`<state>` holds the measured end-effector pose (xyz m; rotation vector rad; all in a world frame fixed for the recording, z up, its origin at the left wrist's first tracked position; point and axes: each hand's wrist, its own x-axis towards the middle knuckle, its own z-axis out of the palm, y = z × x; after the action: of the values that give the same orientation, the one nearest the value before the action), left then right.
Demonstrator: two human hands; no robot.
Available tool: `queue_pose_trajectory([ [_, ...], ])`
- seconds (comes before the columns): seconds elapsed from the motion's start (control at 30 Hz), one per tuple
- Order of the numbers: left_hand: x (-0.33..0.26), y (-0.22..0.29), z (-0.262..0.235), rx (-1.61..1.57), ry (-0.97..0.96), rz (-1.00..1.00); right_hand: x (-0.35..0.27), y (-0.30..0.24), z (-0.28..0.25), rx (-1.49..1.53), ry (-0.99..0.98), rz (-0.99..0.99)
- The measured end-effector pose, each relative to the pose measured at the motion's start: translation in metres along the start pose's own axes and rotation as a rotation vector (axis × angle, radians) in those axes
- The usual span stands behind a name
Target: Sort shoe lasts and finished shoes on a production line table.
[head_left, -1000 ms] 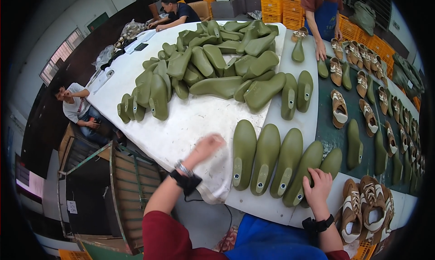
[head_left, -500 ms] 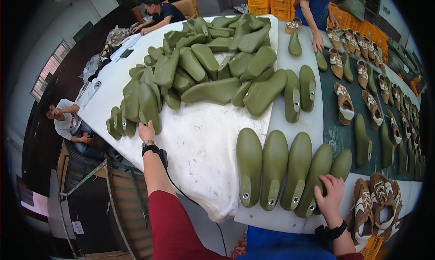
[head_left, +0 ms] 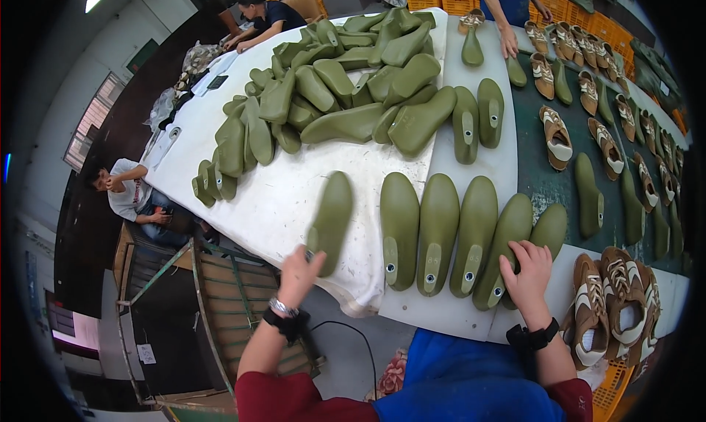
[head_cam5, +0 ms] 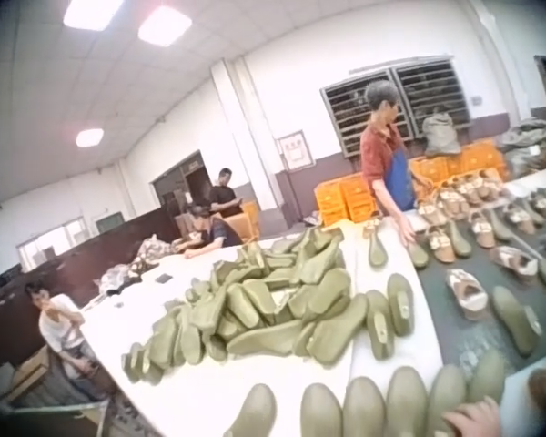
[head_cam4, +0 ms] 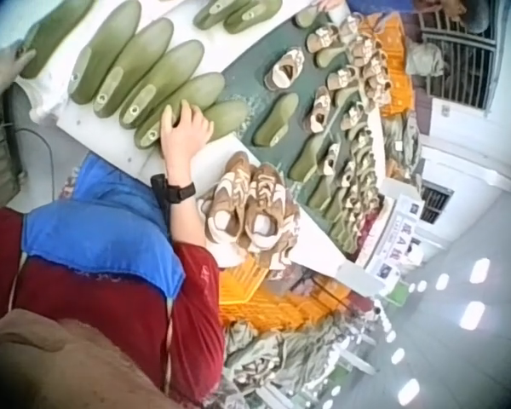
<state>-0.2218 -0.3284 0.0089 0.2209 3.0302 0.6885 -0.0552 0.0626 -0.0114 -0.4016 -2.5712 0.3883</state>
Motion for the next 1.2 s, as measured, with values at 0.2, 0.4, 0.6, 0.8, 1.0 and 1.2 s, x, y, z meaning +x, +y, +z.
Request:
queue_pose_trajectory([
  [0.2,-0.033,0.038,0.016,-0.096,-0.109,0.061,-0.003,0.003,-0.004,0.009,-0.003,0.009],
  [0.4,0.106,-0.001,-0.007,-0.499,-0.577,-0.111,-0.001,0.008,-0.003,-0.015,-0.036,0.033],
  [0.6,0.317,-0.113,-0.008,-0.186,0.17,-0.186,0.003,0.001,-0.007,0.015,-0.051,0.047],
  [0.8,0.367,-0.101,0.041,0.049,0.355,-0.339,0.004,-0.003,-0.006,-0.042,-0.13,0.097],
  [1.0,0.317,-0.092,0.022,0.106,0.319,-0.279,0.009,-0.007,-0.005,-0.029,-0.093,0.105],
  [1.2,0.128,-0.075,0.011,-0.056,0.085,-0.146,0.012,-0.003,0.0,-0.024,-0.054,0.05],
])
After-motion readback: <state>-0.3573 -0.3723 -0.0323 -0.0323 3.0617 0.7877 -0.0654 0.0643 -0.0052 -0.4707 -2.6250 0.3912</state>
